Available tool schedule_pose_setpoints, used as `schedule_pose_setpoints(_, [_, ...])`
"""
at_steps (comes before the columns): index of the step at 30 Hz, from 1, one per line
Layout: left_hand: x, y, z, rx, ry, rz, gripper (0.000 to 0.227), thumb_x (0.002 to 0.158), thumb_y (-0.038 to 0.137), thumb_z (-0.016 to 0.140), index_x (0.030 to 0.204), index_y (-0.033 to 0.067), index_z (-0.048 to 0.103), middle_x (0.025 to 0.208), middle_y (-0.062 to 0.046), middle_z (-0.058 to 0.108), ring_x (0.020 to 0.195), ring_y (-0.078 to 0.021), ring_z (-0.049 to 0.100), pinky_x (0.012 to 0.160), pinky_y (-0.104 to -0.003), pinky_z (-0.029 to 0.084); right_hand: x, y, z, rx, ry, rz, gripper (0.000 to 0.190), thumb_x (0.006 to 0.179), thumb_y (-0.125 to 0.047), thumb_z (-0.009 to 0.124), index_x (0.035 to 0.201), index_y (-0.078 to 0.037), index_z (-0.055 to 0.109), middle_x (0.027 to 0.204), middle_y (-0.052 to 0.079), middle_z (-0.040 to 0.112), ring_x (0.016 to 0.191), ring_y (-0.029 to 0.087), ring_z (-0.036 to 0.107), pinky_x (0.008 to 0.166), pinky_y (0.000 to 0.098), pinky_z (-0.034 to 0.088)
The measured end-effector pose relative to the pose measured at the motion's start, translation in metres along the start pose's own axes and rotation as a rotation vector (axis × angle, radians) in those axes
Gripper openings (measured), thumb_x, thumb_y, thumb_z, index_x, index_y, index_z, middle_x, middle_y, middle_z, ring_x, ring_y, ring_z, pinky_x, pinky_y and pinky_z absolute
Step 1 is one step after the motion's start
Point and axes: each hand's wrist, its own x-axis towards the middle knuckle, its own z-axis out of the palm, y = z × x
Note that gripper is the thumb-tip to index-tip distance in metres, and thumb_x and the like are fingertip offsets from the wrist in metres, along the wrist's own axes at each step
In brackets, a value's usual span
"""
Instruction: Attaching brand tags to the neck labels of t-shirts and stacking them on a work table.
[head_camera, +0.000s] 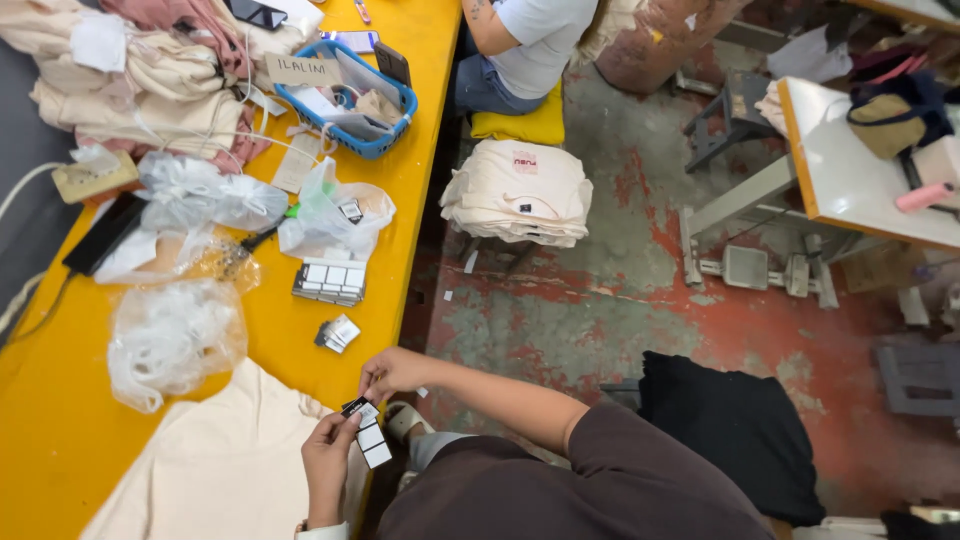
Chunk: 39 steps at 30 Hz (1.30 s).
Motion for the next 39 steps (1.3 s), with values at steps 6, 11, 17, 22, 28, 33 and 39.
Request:
schedule_pose_setpoints(6, [-0.077,-0.036,-0.009,0.039,0.033,-0.113,0.013,0.086,0.012,0.083,0.087,0.0017,0.074,0.071,-0.004,0.063,0.069,-0.0115,0.053,0.065,-0.026,0.044,-0.042,-0.092,-0.161,0.011,0.617,-0.677,0.087,0.088,-0.008,0.068,0.16,-0.018,0.02,0.09,0.004,0.069,0.068,0.012,0.064,0.054,0.0246,0.055])
schedule_pose_setpoints(11, [-0.101,-0.05,-0.011,0.124,0.042,-0.031,0.017,0.083,0.014,0.085,0.094,0.006,0.074,0.096,-0.004,0.07,0.086,-0.0135,0.058,0.081,-0.026,0.046,-0.179,-0.254,-0.144,-0.152,0.882,-0.862,0.068,0.109,-0.019,0.065,0.162,-0.024,0.021,0.12,0.01,0.071,0.09,0.014,0.065,0.074,0.0249,0.06])
schedule_pose_setpoints(17, [-0.138,0.004,-0.004,0.164,0.009,0.166,0.02,0.087,0.012,0.081,0.104,0.0077,0.071,0.082,0.001,0.059,0.066,-0.0086,0.047,0.066,-0.024,0.043,-0.133,-0.136,0.006,-0.544,0.208,-0.336,0.043,0.093,-0.038,0.067,0.128,-0.014,0.06,0.125,0.006,0.065,0.11,0.02,0.066,0.096,0.036,0.055])
schedule_pose_setpoints(22, [-0.153,0.031,-0.001,0.245,0.05,0.215,0.039,0.086,0.018,0.08,0.119,0.0091,0.061,0.098,-0.005,0.065,0.076,-0.0144,0.064,0.077,-0.028,0.051,-0.118,-0.032,0.092,-0.353,0.012,0.034,0.06,0.086,-0.041,0.072,0.14,-0.017,0.061,0.123,0.003,0.073,0.092,0.015,0.072,0.083,0.0284,0.055])
schedule_pose_setpoints(28, [-0.155,0.039,0.009,0.231,0.061,0.186,0.034,0.087,0.015,0.08,0.117,0.0078,0.065,0.1,-0.008,0.067,0.083,-0.0148,0.065,0.082,-0.029,0.052,-0.104,0.025,0.102,-0.177,0.253,-0.063,0.02,0.089,-0.02,0.08,0.104,-0.009,0.077,0.083,0.002,0.076,0.069,0.01,0.066,0.072,0.0277,0.053])
schedule_pose_setpoints(33, [-0.125,0.001,0.006,-0.125,0.06,0.059,0.02,0.092,0.01,0.075,0.109,0.0036,0.066,0.093,-0.007,0.066,0.082,-0.0116,0.061,0.063,-0.026,0.053,-0.087,0.028,0.096,0.012,0.234,-0.153,0.024,0.084,-0.015,0.084,0.104,-0.005,0.075,0.095,0.006,0.078,0.083,0.014,0.072,0.08,0.0306,0.06])
schedule_pose_setpoints(39, [-0.092,0.025,0.0,-0.113,0.189,0.04,0.017,0.092,0.01,0.077,0.104,0.0034,0.067,0.088,-0.007,0.064,0.075,-0.0114,0.058,0.062,-0.025,0.054,-0.053,-0.017,0.088,-0.301,0.363,-0.153,0.021,0.083,-0.022,0.084,0.099,-0.011,0.075,0.088,0.002,0.076,0.074,0.014,0.069,0.069,0.0277,0.052])
